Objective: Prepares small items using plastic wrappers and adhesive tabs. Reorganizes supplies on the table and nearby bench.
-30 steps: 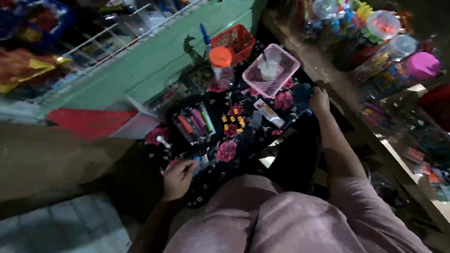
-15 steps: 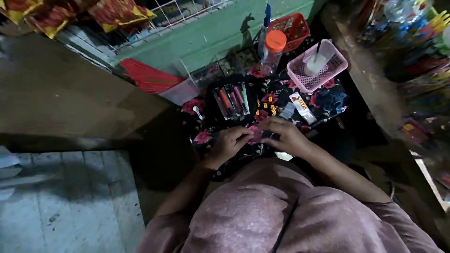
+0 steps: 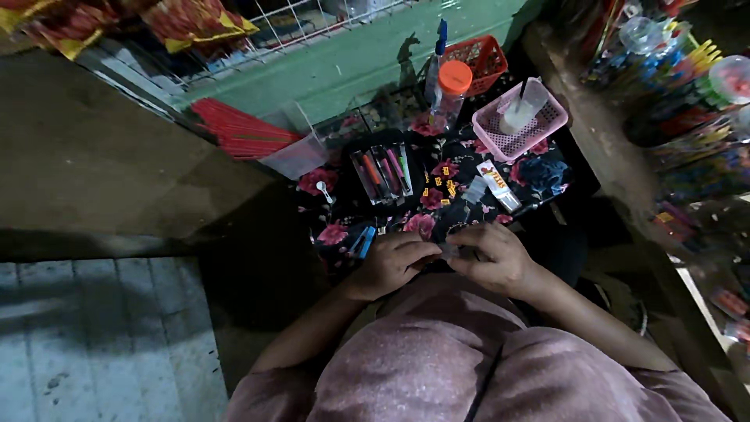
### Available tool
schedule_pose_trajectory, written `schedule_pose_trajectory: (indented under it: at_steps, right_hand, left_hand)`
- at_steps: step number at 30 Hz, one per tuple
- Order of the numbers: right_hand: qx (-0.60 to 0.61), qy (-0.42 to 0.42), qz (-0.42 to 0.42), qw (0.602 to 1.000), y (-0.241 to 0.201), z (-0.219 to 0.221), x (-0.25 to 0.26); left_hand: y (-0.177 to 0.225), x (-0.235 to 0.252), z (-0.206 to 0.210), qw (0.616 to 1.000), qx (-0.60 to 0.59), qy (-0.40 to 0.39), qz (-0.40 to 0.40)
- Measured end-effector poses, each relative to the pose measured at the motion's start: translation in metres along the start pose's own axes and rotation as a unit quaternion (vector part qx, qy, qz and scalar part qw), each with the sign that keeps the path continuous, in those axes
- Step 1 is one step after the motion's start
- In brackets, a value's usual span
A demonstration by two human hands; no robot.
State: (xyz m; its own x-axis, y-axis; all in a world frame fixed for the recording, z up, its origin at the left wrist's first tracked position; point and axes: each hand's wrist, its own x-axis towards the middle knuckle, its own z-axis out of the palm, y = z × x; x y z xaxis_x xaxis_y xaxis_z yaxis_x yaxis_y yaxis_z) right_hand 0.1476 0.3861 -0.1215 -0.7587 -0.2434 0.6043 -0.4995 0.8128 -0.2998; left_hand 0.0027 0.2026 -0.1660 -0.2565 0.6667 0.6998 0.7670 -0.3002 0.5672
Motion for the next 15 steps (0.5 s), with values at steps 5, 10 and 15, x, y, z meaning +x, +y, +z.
schedule_pose_trajectory:
  at_steps: [5,10,15]
  right_hand:
    - [-0.003,-0.085,0.023,0.996,-0.003,-0.014,0.009]
    - [-0.064,-0.150,-0.022,0.986,-0.007,-0.029,0.025]
    - [-0.100,-0.184,-0.095,0.973,-0.020,-0.050,0.048]
  left_hand:
    - [0.003,0.008,-0.009,0.998,-0.013,-0.038,0.051]
    - [0.016,0.019,-0.027,0.987,0.051,-0.114,0.103]
    - [0.044,0.043,-0.056,0.965,0.096,-0.177,0.168]
